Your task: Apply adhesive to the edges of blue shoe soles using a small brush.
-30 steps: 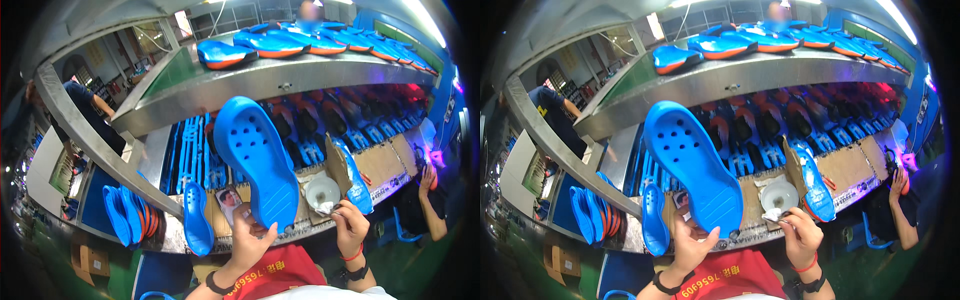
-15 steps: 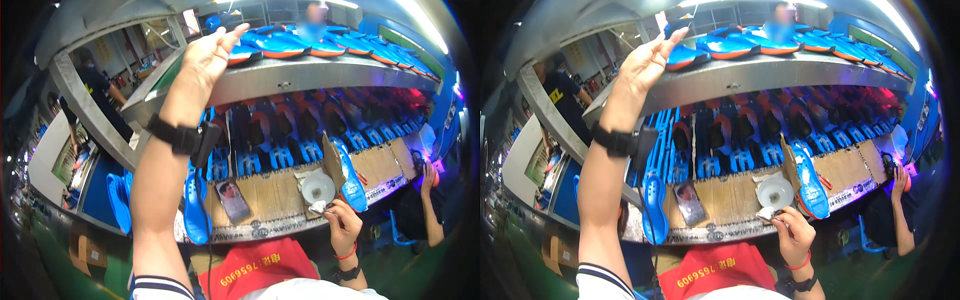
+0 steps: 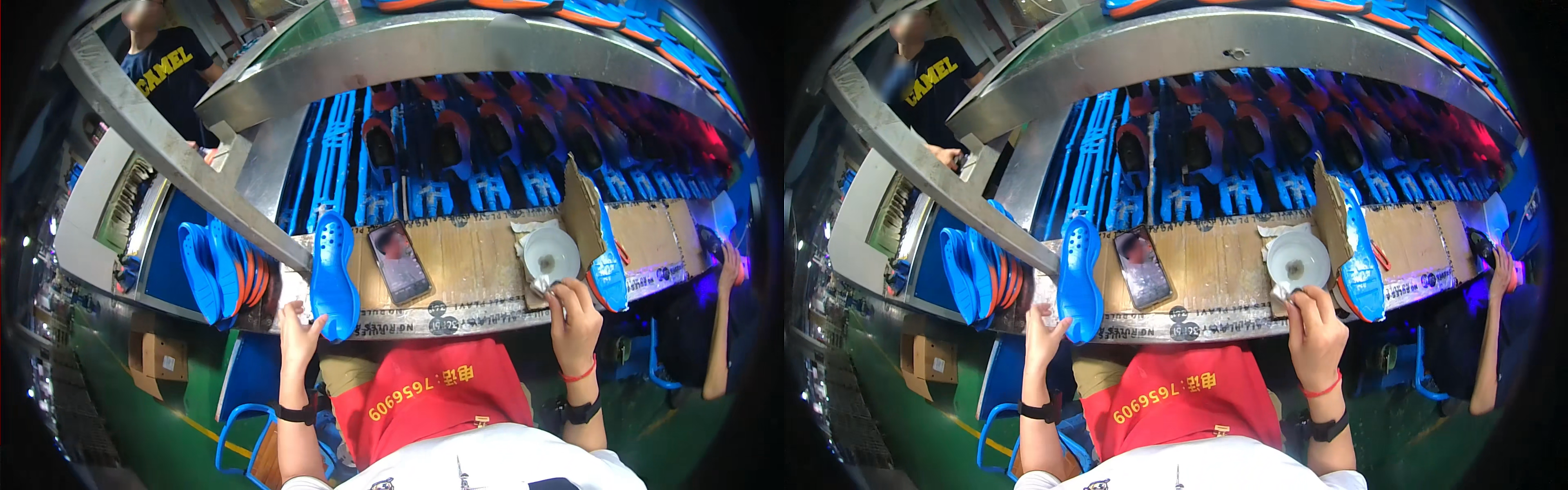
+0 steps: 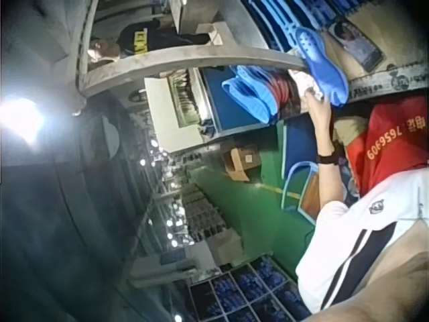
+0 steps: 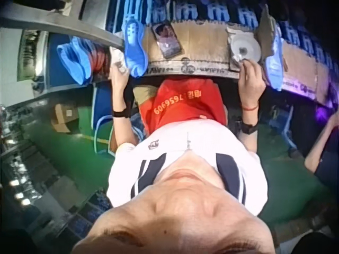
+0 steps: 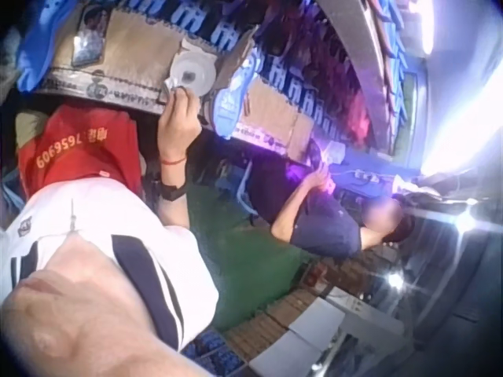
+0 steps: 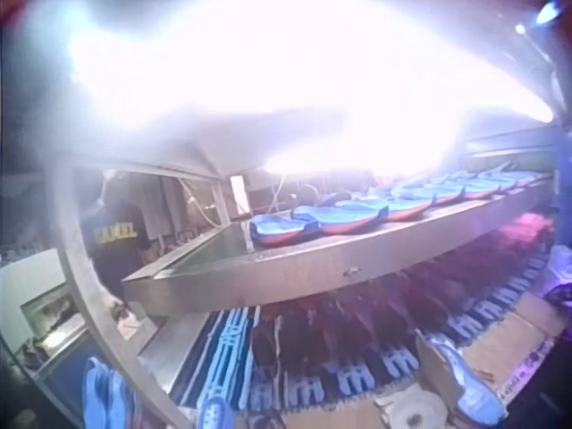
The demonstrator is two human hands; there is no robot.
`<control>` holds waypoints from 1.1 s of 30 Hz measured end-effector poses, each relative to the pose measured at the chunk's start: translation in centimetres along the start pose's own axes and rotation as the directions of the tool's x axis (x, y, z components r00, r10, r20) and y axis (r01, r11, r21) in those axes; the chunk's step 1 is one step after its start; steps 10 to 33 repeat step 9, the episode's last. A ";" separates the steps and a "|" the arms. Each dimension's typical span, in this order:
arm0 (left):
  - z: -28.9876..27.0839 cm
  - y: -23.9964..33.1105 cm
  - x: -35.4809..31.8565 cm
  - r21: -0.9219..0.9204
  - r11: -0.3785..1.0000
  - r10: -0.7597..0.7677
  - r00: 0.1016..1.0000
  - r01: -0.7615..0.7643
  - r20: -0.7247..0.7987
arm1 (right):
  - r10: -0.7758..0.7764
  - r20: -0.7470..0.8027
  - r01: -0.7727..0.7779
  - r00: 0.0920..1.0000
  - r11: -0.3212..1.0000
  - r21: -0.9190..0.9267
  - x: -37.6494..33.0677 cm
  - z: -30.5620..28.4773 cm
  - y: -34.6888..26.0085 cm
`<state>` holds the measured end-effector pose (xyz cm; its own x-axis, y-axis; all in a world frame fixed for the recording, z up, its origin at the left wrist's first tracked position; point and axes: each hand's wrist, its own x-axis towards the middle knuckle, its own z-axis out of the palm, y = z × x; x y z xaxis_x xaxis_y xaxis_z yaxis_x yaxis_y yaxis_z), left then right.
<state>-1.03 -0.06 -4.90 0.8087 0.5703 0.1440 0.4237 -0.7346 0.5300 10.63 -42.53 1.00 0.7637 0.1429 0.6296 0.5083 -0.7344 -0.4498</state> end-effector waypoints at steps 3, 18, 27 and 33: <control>0.1 0.4 0.1 -0.554 0.743 -0.316 0.927 0.374 0.202 | -0.045 -0.001 0.044 0.999 0.978 -0.206 0.9 1.2 0.7; -2.7 1.6 1.2 -0.837 0.073 -0.074 0.839 0.543 0.538 | 0.064 0.104 -0.022 0.993 0.934 -0.357 1.8 3.9 3.4; -2.7 1.6 1.2 -0.837 0.073 -0.074 0.839 0.543 0.538 | 0.064 0.104 -0.022 0.993 0.934 -0.357 1.8 3.9 3.4; -2.7 1.6 1.2 -0.837 0.073 -0.074 0.839 0.543 0.538 | 0.064 0.104 -0.022 0.993 0.934 -0.357 1.8 3.9 3.4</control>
